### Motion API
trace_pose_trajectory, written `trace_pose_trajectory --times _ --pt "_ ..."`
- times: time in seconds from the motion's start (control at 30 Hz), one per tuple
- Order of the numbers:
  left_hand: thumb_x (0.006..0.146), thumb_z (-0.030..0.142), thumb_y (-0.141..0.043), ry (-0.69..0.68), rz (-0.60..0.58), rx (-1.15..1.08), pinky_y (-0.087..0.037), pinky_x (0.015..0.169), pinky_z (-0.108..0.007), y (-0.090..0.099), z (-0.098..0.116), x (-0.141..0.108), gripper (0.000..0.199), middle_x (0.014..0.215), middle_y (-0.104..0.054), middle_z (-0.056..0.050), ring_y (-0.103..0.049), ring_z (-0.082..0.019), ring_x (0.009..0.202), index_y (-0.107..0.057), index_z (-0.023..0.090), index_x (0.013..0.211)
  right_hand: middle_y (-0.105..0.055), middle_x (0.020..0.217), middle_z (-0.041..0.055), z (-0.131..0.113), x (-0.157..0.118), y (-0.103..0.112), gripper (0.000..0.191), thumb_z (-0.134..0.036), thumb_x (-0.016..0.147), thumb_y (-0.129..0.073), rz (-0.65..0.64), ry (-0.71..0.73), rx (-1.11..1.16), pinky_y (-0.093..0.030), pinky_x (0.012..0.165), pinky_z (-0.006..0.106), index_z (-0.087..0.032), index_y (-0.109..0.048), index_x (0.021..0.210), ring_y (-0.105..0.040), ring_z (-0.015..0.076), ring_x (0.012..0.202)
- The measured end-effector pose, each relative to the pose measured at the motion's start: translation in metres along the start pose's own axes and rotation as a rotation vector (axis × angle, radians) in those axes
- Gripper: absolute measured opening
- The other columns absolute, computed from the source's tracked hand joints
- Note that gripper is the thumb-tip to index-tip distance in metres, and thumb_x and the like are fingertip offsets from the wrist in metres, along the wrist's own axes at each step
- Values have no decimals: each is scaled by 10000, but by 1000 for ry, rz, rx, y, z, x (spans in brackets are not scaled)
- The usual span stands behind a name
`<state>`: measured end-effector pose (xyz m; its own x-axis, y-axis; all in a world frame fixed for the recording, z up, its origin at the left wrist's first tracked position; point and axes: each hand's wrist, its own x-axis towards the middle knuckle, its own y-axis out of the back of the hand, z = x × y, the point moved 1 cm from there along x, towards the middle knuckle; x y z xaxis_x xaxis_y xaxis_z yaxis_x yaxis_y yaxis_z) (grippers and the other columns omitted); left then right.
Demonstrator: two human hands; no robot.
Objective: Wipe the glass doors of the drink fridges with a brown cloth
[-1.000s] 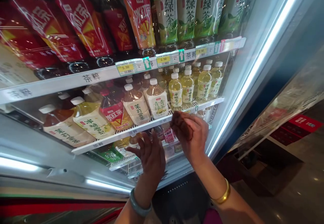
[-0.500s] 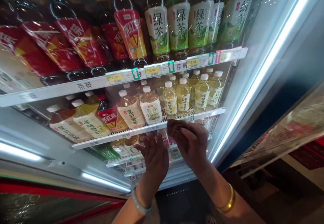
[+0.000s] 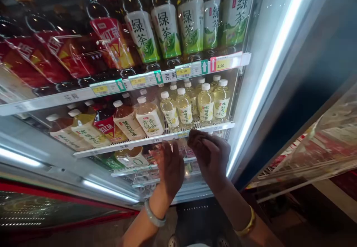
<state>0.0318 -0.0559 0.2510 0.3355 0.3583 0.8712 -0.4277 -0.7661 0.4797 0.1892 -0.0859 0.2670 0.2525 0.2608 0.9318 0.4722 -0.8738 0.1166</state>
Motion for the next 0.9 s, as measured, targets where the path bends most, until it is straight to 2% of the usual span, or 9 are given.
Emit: trace_pose_trajectory --times 0.13,0.23,0.37,0.47,0.53,0.63,0.73,0.83,0.9 --pt "974 114 -484 2 -15 -13 60 1289 -631 -10 21 1 776 1723 -61 -153 63 -279 1626 -117 124 1658 -599 1212 90 -2 -22 -3 392 -235 892 -725 -67 -44 1 -536 950 475 -265 -574 1252 -595 264 1158" --pt "945 86 -515 78 -70 7 -12 1268 -709 -15 30 2 859 1712 -125 -189 27 -337 1617 -50 166 1663 -604 1191 84 -3 -6 1 367 -209 894 -721 -52 28 3 -526 964 473 -271 -585 1230 -592 259 1147" --pt "932 84 -562 97 -61 -21 -27 1252 -737 -19 33 6 913 1715 -112 -179 -13 -365 1613 -43 230 1668 -592 1194 76 27 23 22 467 -214 831 -798 32 30 -26 -538 948 458 -287 -590 1242 -606 257 1127" --pt "923 56 -567 107 -45 -33 -17 1272 -695 -24 35 7 919 1716 -96 -169 3 -331 1618 -60 236 1668 -574 1214 103 48 12 33 450 -243 834 -790 84 -85 -30 -555 923 479 -261 -590 1237 -609 277 1131" --pt "921 56 -575 95 -43 -34 -14 1282 -672 -27 40 6 917 1717 -69 -167 7 -320 1619 -76 233 1669 -575 1215 108 49 -4 33 452 -239 849 -773 63 -116 -35 -555 923 490 -253 -571 1253 -605 281 1137" --pt "926 78 -569 78 -61 -42 -13 1270 -699 -28 51 6 910 1715 -120 -177 -76 -344 1620 -71 240 1670 -588 1203 95 37 -13 26 444 -212 871 -749 -27 -54 -25 -546 933 480 -266 -553 1265 -597 269 1134" --pt "933 92 -545 77 -100 -54 -30 1260 -721 -30 64 9 901 1712 -171 -179 -128 -360 1614 -48 234 1671 -601 1187 74 35 7 30 417 -206 875 -750 -52 60 -39 -529 947 451 -283 -570 1244 -597 248 1121" --pt "926 79 -544 57 -108 -71 -35 1263 -710 -35 78 12 905 1721 -126 -161 -70 -348 1620 -55 236 1671 -623 1184 66 61 26 47 451 -245 851 -786 5 46 -81 -506 966 445 -278 -574 1248 -608 244 1123" --pt "920 64 -544 34 -93 -71 -10 1272 -686 -41 86 11 900 1719 -128 -152 -17 -316 1625 -74 225 1671 -634 1186 80 83 23 60 421 -276 844 -789 57 -38 -112 -490 972 460 -249 -591 1215 -608 259 1132"
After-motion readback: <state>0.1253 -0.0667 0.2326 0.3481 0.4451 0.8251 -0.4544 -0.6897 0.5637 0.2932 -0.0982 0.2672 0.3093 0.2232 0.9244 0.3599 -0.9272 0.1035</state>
